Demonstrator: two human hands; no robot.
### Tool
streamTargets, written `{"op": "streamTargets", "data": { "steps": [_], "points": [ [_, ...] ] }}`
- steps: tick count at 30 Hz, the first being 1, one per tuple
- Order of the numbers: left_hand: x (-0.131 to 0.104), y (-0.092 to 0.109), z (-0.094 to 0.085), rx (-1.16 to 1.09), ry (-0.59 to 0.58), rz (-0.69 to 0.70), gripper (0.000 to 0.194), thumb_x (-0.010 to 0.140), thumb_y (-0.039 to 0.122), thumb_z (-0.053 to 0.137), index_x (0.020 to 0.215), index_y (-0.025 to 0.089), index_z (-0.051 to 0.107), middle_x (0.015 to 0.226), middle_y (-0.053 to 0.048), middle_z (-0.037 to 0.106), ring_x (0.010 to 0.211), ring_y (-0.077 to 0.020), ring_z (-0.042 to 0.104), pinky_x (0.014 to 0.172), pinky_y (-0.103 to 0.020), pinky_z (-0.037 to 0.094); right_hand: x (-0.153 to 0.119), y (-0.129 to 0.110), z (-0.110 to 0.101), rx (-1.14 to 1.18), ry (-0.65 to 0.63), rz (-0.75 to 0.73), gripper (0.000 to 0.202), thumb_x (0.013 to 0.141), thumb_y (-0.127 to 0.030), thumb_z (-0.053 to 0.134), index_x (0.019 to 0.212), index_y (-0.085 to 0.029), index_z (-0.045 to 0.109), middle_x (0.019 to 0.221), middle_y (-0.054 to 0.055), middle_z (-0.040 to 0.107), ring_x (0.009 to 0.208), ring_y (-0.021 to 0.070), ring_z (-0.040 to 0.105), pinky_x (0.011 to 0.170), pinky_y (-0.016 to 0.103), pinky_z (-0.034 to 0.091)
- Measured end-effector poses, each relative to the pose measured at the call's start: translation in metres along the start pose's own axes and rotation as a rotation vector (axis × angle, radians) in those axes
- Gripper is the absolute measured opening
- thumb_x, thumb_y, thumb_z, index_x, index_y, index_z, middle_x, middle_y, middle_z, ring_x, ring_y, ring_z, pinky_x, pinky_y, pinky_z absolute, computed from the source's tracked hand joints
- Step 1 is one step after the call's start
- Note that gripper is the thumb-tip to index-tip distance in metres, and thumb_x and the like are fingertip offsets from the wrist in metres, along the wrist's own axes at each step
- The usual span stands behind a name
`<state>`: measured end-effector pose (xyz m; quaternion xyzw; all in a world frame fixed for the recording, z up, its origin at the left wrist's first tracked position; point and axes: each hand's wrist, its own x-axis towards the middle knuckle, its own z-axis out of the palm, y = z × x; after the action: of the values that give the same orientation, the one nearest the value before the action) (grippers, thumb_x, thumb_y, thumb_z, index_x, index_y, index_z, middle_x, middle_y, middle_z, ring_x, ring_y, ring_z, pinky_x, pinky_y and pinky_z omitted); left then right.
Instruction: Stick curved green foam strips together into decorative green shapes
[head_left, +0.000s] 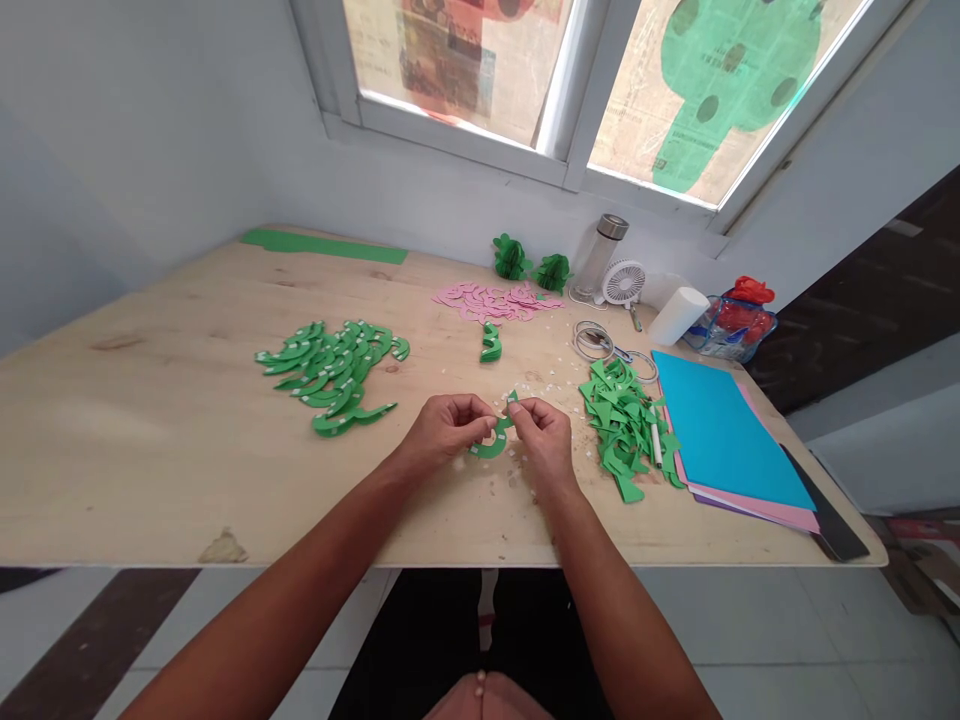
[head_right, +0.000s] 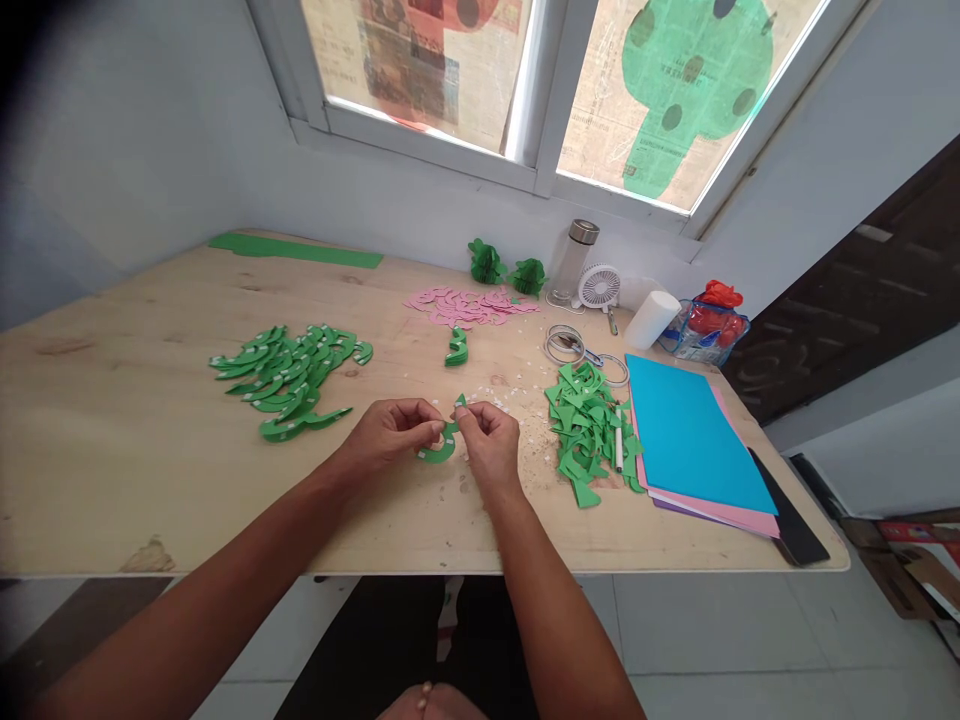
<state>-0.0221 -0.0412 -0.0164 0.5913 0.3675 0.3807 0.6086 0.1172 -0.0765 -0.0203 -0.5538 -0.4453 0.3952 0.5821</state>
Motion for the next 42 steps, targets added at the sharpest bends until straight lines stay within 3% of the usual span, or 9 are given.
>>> {"op": "streamTargets", "data": {
  "steps": [13, 18, 26, 33, 42],
  "points": [
    [-0.0005, 0.0028, 0.0013, 0.025, 0.038, -0.006, 0.019, 0.063, 0.032, 0.067, 0.062, 0.015, 0.061, 0.055, 0.000, 0.058, 0.050, -0.0105, 0.050, 0.046, -0.021, 0.037, -0.0002, -0.0002, 0.0003, 0.008, 0.020, 0.000, 0.025, 0.069, -0.041, 0.062, 0.065, -0.016, 0.060, 0.054, -0.005, 0.046, 0.051, 0.0085, 0.037, 0.049, 0.022, 0.030],
    [0.0010, 0.0019, -0.0013, 0.009, 0.073, -0.014, 0.019, 0.064, 0.033, 0.067, 0.060, 0.015, 0.061, 0.050, 0.001, 0.055, 0.043, -0.0083, 0.042, 0.044, -0.021, 0.033, 0.0010, -0.0011, 0.0002, -0.010, 0.052, -0.005, 0.026, 0.070, -0.042, 0.060, 0.070, -0.016, 0.061, 0.054, -0.004, 0.049, 0.051, 0.0094, 0.041, 0.049, 0.022, 0.032],
    [0.0019, -0.0007, -0.0026, -0.063, 0.157, -0.006, 0.019, 0.065, 0.034, 0.069, 0.062, 0.015, 0.062, 0.052, 0.001, 0.057, 0.041, -0.0073, 0.040, 0.043, -0.022, 0.030, 0.0008, 0.0017, 0.0009, -0.021, -0.022, 0.019, 0.022, 0.069, -0.038, 0.060, 0.068, -0.016, 0.061, 0.057, -0.003, 0.052, 0.053, 0.0098, 0.043, 0.049, 0.022, 0.033],
    [0.0015, 0.0012, -0.0024, -0.088, 0.117, -0.011, 0.019, 0.065, 0.032, 0.069, 0.061, 0.015, 0.062, 0.052, 0.002, 0.055, 0.043, -0.0073, 0.041, 0.044, -0.022, 0.031, 0.0027, 0.0082, 0.0012, -0.010, -0.091, 0.034, 0.016, 0.066, -0.032, 0.064, 0.068, -0.017, 0.062, 0.059, -0.001, 0.056, 0.052, 0.0101, 0.046, 0.047, 0.022, 0.033],
    [-0.0009, 0.0034, -0.0020, -0.161, 0.066, -0.076, 0.023, 0.064, 0.035, 0.071, 0.060, 0.014, 0.061, 0.054, 0.001, 0.055, 0.044, -0.0068, 0.040, 0.045, -0.021, 0.030, 0.0025, 0.0078, -0.0002, -0.031, -0.112, 0.043, 0.020, 0.065, -0.036, 0.064, 0.063, -0.017, 0.059, 0.052, -0.004, 0.050, 0.047, 0.0081, 0.039, 0.045, 0.021, 0.027]
  ]
}}
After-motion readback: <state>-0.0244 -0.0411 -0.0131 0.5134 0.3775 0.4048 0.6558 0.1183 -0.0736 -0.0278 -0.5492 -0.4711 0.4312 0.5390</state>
